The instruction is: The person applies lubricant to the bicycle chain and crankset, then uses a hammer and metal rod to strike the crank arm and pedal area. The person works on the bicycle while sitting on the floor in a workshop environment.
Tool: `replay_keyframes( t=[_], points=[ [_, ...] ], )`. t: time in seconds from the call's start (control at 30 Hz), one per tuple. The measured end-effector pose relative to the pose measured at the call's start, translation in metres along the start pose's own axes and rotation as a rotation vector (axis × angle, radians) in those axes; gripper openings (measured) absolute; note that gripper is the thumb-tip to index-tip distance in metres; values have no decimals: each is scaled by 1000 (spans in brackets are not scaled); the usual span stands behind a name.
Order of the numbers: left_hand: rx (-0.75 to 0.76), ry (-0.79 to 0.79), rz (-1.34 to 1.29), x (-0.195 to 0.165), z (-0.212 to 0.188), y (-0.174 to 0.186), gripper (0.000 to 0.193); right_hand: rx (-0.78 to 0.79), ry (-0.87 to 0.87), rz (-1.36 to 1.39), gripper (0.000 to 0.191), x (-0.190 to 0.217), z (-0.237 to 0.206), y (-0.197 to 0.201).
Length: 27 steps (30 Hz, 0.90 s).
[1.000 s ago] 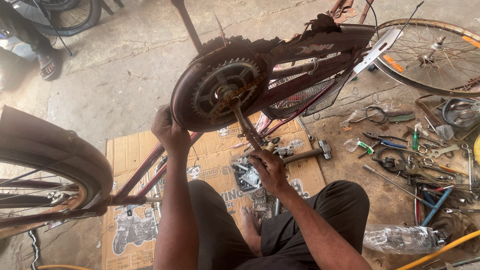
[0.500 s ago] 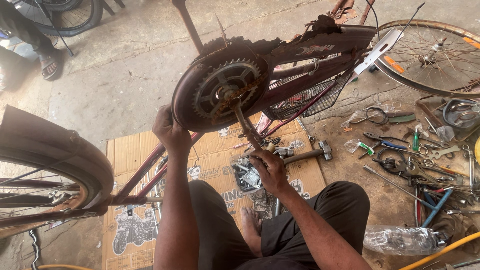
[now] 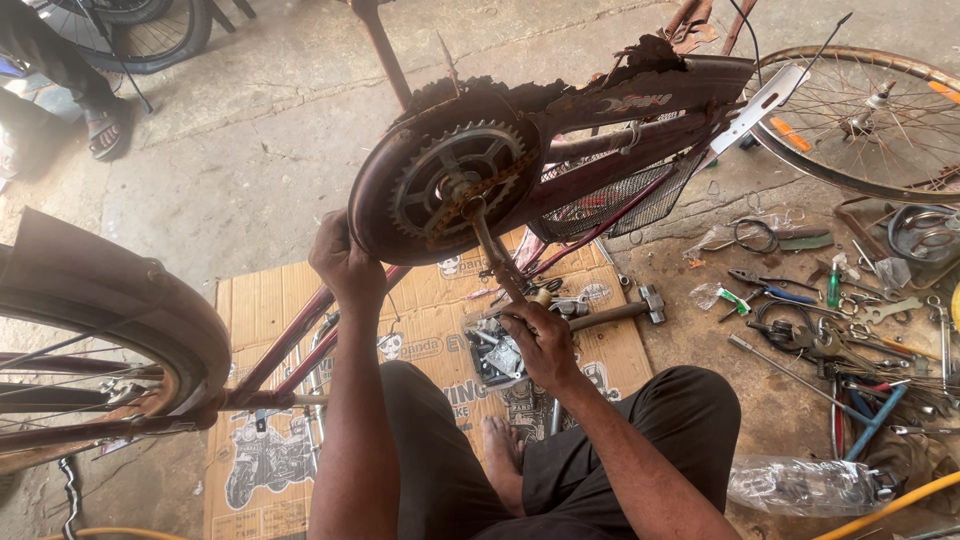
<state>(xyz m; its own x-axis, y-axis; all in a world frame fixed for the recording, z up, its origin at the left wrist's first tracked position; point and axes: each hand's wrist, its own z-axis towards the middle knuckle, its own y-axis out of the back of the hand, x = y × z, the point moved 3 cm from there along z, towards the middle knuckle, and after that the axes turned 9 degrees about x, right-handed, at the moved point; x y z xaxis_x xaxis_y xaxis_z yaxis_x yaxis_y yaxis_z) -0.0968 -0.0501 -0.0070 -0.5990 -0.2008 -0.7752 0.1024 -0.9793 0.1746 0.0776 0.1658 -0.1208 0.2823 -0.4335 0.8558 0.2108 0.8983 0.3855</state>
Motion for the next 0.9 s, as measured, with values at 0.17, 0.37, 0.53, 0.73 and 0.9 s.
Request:
replay_keyframes(
  t=[0.17, 0.37, 0.53, 0.73, 0.9],
  points=[
    [2, -1, -3, -2, 1, 0, 23, -18, 37, -1, 15, 3, 1, 1],
    [-6, 21, -19, -2, 0, 0, 24, -1, -16, -15, 15, 2, 0, 2],
    [0, -3, 18, 2, 2, -1, 22, 17, -53, -7, 20, 3, 1, 2],
    [82, 70, 58, 6, 11, -1, 24, 151, -291, -211, 29, 16, 21, 14],
    [227, 268, -15, -5, 18, 4, 25, 252, -504, -391, 40, 25, 64, 26]
  ],
)
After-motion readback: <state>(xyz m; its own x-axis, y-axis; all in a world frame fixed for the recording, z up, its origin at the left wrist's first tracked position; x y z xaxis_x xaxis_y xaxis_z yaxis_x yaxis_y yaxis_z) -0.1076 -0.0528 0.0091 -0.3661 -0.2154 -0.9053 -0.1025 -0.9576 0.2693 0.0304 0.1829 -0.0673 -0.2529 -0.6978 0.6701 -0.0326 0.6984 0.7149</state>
